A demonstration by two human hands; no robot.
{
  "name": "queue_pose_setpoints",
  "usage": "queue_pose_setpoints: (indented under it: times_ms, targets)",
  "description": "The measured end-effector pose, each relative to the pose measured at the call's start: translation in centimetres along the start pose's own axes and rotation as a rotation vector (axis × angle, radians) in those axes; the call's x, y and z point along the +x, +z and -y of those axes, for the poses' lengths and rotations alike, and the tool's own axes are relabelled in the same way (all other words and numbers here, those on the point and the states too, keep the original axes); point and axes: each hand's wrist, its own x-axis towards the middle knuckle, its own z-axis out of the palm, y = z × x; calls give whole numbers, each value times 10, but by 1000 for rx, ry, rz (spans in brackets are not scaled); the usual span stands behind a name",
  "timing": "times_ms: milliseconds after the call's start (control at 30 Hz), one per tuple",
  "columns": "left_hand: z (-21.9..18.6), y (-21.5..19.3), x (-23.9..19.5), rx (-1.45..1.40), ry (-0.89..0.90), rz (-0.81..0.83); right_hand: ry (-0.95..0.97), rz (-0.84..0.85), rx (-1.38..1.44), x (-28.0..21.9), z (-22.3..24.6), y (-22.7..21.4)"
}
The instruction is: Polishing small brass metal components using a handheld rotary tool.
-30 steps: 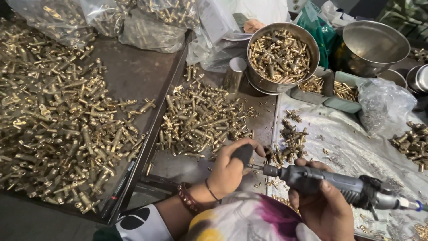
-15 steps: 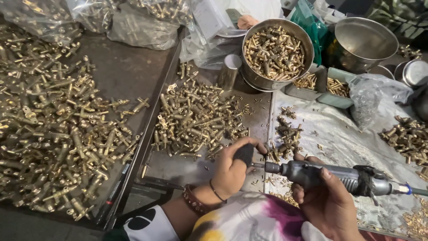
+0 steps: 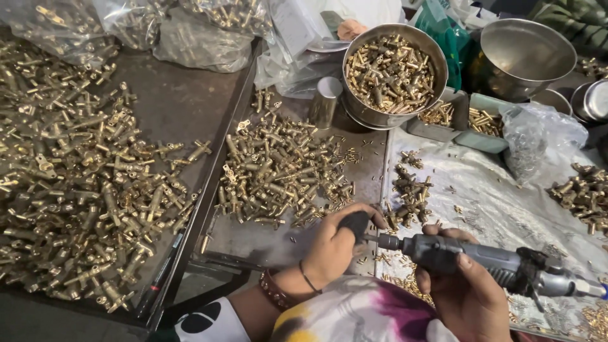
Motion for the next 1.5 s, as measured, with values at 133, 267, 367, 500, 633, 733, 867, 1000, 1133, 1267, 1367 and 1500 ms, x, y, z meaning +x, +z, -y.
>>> queue_pose_setpoints:
  times_ms: [133,267,367,500,633,733,867,1000,1133,1267,1367,1500]
  targets:
    - [22,-25,11,294,-351,-9,-56,-30,-50,-5,-6,-12]
    - [26,-35,20,1052,-380,104,-123,-68,-113,-14,-8,-20]
    - [15,-27,32,1164,-342,192,-183,-179,-139,-14,-6,-21]
    - [66,-31,66,1255,-62,260,-211,-215,-138,-16,-10,-27]
    - [76,-13,84,1390,-1,501,-154,-262,-220,-23,-15,-17]
    - [103,-20,85,1483,-78,581,-153,-210,-220,-24,-18,-20]
    - [107,-39,80,1387,264,448,-113,-282,-298,-18,-16,-8]
    - [77,-47,77,841,-460,247,-121,-272,-304,-11,-16,6]
    - [62,-43,72,164,-530,98,-246,-142,-347,-3,-19,18]
    - [27,-30,65,64,-522,-52,-355,73,-322,5,-23,25]
    - [26,-40,60,14,-508,-40,-366,105,-330,8,-29,28]
    - [24,-43,58,-50,-529,23,-398,101,-344,7,-27,40]
